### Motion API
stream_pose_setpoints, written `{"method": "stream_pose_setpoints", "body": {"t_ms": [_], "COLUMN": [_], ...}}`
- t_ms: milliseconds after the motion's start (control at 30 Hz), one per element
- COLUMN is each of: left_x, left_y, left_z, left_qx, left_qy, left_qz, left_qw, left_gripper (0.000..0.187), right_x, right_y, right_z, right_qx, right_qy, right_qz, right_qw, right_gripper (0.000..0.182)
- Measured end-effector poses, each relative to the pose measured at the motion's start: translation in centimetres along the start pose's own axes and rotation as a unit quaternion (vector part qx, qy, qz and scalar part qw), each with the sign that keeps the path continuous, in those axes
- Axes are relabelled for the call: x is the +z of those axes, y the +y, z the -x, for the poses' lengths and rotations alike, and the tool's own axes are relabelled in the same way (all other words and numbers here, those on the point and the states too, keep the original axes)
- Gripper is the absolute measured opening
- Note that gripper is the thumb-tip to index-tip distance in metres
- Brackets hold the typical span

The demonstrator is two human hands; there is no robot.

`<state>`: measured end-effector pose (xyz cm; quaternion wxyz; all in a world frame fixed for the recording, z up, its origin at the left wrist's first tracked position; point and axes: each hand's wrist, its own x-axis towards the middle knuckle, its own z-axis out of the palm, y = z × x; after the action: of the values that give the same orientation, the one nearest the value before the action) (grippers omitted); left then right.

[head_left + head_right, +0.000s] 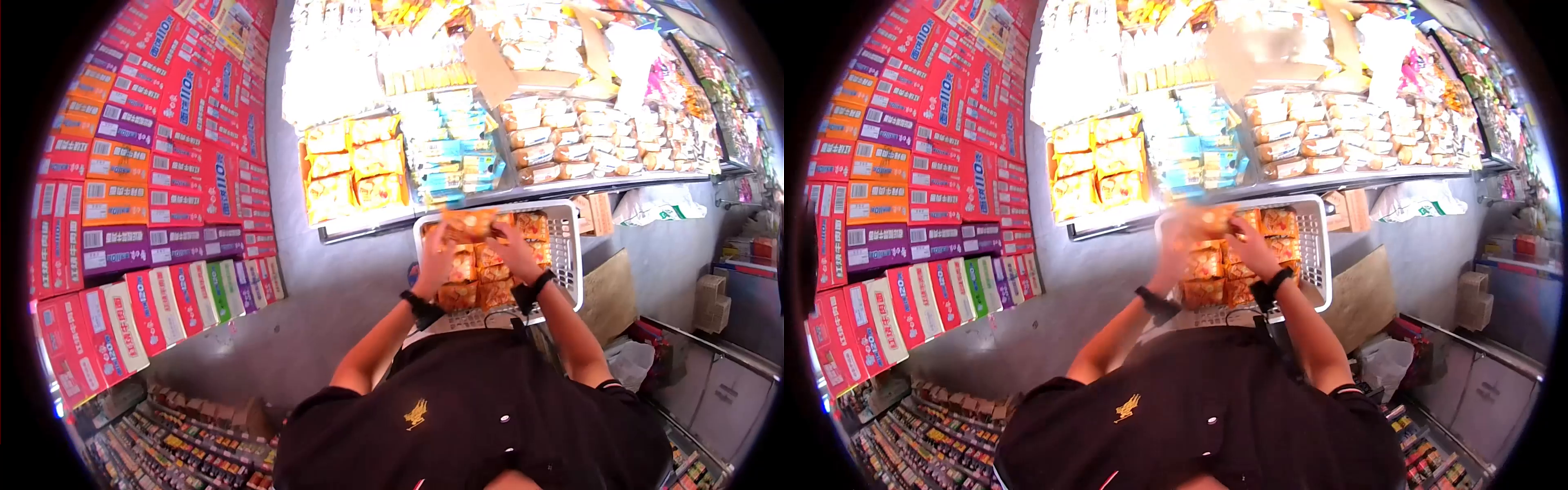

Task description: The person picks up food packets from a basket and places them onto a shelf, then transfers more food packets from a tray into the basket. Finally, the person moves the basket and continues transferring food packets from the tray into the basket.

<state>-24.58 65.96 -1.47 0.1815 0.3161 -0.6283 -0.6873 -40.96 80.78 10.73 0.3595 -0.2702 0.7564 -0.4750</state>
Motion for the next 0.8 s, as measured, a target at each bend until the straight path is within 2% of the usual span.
{"method": "stream_pose_setpoints", "body": {"t_ms": [100, 133, 167, 200, 267, 333, 400, 467, 500, 533, 600, 700, 800], "left_x": [-4.4, -5.3, -6.5, -7.8, -11.1, -13.1, -15.1, -15.5, -15.5, -15.6, -15.4, -14.7, -14.6], "left_y": [4.5, 8.0, 9.6, 10.3, 9.8, 10.1, 9.1, 9.6, 9.2, 8.8, 7.9, 9.1, 8.8], "left_z": [-1.7, -1.5, -2.1, -2.9, -5.0, -6.0, -7.1, -6.6, -6.5, -6.4, -6.2, -5.4, -6.2], "left_qx": [0.067, 0.032, 0.07, 0.105, 0.213, 0.189, 0.187, 0.231, 0.222, 0.211, 0.206, 0.124, 0.099], "left_qy": [0.092, 0.149, 0.174, 0.2, 0.221, 0.233, 0.223, 0.195, 0.161, 0.127, 0.128, 0.118, 0.105], "left_qz": [-0.043, -0.021, -0.02, -0.02, -0.147, -0.121, -0.199, -0.329, -0.325, -0.322, -0.406, -0.441, -0.481], "left_qw": [0.993, 0.988, 0.982, 0.974, 0.94, 0.946, 0.936, 0.895, 0.905, 0.914, 0.881, 0.881, 0.865], "left_gripper": [0.048, 0.048, 0.048, 0.047, 0.046, 0.039, 0.04, 0.042, 0.044, 0.047, 0.059, 0.059, 0.063], "right_x": [4.1, 5.1, 6.8, 8.6, 11.6, 13.5, 14.9, 15.9, 16.3, 16.6, 16.5, 16.9, 16.7], "right_y": [-1.4, -6.3, -5.4, -4.6, -5.2, -6.5, -5.4, -5.2, -5.1, -4.9, -4.8, -4.3, -3.5], "right_z": [-4.9, -5.0, -6.8, -8.6, -11.1, -12.3, -14.4, -14.5, -14.3, -14.0, -13.3, -13.4, -14.8], "right_qx": [-0.063, -0.064, -0.072, -0.13, -0.13, -0.121, -0.149, -0.187, -0.233, -0.223, -0.256, -0.275, -0.294], "right_qy": [-0.058, -0.065, -0.057, -0.066, -0.104, -0.111, -0.132, -0.1, -0.06, -0.031, -0.016, -0.044, -0.067], "right_qz": [-0.049, 0.003, 0.064, 0.002, -0.049, -0.023, 0.053, 0.071, 0.113, 0.101, 0.158, 0.209, 0.162], "right_qw": [0.995, 0.996, 0.994, 0.989, 0.985, 0.986, 0.979, 0.975, 0.964, 0.969, 0.953, 0.937, 0.94], "right_gripper": [0.05, 0.052, 0.057, 0.06, 0.063, 0.067, 0.072, 0.074, 0.072, 0.067, 0.064, 0.06, 0.057]}}
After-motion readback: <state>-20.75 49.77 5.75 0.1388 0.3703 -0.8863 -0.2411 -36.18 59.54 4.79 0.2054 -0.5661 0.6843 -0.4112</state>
